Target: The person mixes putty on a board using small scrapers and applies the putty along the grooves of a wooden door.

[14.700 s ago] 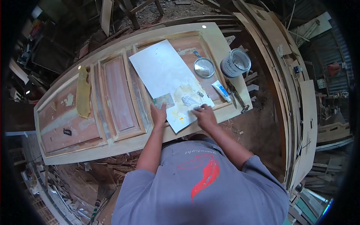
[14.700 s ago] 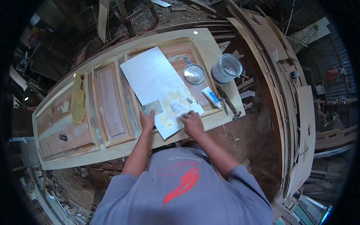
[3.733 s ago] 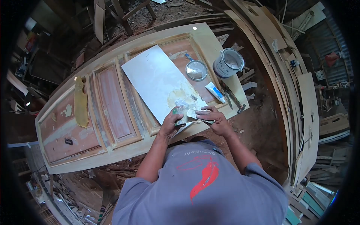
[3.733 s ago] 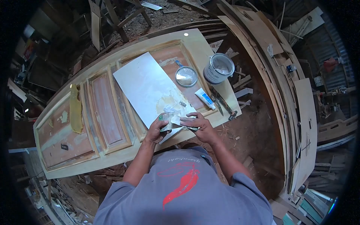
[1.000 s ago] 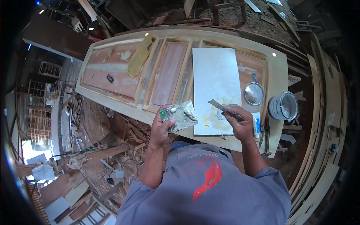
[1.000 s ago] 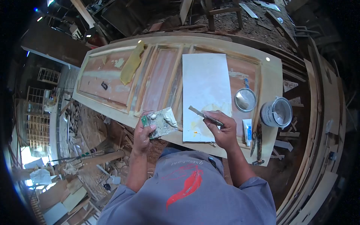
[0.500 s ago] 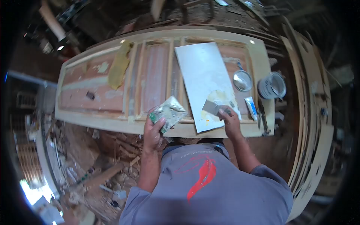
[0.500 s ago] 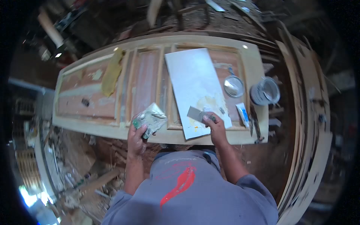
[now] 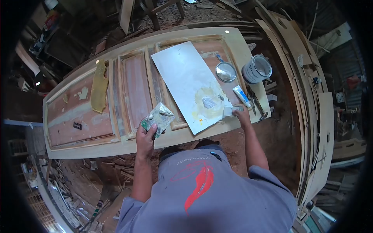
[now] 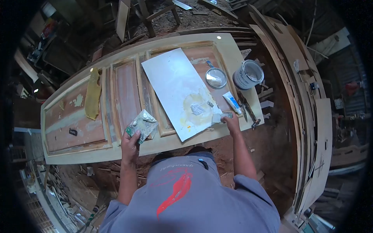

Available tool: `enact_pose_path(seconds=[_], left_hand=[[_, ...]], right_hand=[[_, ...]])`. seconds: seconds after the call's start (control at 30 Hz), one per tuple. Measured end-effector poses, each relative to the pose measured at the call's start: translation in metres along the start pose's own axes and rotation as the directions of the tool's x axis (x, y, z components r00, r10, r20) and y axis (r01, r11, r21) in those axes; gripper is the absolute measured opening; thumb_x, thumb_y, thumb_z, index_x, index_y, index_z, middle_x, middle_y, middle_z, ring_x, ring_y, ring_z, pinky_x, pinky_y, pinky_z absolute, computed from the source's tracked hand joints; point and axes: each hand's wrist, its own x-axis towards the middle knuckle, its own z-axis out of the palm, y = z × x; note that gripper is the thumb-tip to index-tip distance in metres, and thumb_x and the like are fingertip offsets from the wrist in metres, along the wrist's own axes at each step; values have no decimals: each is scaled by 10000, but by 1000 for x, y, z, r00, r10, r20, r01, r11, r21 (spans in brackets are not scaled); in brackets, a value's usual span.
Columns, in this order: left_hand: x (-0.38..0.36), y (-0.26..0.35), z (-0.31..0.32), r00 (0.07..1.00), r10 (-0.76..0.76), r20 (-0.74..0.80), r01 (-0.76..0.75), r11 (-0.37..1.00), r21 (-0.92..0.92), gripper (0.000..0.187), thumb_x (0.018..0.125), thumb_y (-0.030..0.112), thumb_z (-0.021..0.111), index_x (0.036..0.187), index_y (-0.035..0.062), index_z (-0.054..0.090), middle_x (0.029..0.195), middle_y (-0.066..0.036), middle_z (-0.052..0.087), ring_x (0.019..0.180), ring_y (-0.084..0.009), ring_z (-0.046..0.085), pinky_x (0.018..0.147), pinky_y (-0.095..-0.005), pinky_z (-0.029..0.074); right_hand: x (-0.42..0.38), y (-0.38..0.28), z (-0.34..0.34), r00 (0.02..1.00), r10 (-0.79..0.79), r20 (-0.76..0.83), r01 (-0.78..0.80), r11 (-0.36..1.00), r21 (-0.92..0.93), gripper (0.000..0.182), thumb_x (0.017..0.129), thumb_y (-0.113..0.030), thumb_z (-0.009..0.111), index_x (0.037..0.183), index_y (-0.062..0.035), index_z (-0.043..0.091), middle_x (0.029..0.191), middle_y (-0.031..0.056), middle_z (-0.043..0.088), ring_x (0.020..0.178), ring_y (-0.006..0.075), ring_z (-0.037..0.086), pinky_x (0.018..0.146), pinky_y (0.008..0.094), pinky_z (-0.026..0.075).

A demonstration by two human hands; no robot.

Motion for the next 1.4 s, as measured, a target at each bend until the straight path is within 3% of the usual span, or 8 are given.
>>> enact_pose_path(seconds=[0.17,0.27,0.53,0.87,1.03,1.07,1.13,1.4], left_hand=[[-7,-18,32,994,37,-103,-44,997,-58,348,1037,59,625,1367,-33,566,1209,-121,710,1037,-199,717,865,-354,613],[-16,-27,52,982,38,-183,-52,996,-71,346,1031,50,624,1362,-36,573,1212,-117,710,1031,-191,714,871,-345,606],[-48,-43,87,909,104,-403,-122,992,-19,357,1039,55,607,1383,-36,582,1207,-132,723,1006,-211,727,863,-356,606],[-91,-52,71,842,114,-527,-183,980,-79,363,1035,55,631,1386,-25,582,1237,-112,711,1091,-183,702,924,-331,577],[-100,-42,51,832,148,-534,-226,970,-84,353,1038,58,627,1377,-31,581,1226,-114,714,1055,-184,712,876,-335,603],[-103,-38,44,831,153,-534,-239,967,-95,359,1042,58,618,1385,-35,573,1230,-121,714,1058,-193,716,877,-343,610],[-111,-30,27,816,181,-549,-266,961,-80,358,1046,63,611,1386,-40,569,1226,-128,717,1042,-201,723,865,-350,621],[-130,-8,-79,804,297,-516,-330,943,28,324,1052,83,608,1350,-45,618,1166,-109,736,966,-181,731,838,-355,626]], right_hand=[[27,-2,-7,946,-323,-11,273,815,-511,420,812,-170,826,1176,-36,666,1056,140,723,960,302,685,887,411,541],[29,-26,-6,783,-615,97,421,408,-810,437,809,-194,843,1193,-65,679,1042,149,706,1060,354,643,973,454,506],[88,-57,37,855,-335,396,516,479,-710,240,802,-191,845,1001,-76,775,1054,151,721,1080,370,631,951,487,496],[89,-55,53,891,-280,358,449,416,-791,249,773,-234,818,948,-61,777,1002,185,745,999,384,689,889,503,535],[127,-22,50,897,-327,297,441,685,-580,225,765,-158,782,915,-5,713,851,233,717,806,414,707,761,480,565],[118,-38,52,889,-367,273,457,675,-580,257,738,-164,850,849,1,687,758,153,697,686,247,660,695,392,531],[87,-80,68,897,-341,282,437,783,-442,142,821,-91,818,862,-20,703,786,76,734,757,154,694,716,335,543],[-131,-194,252,696,-436,570,493,868,62,114,923,-47,782,1035,-31,799,948,4,770,790,57,647,723,231,513]])
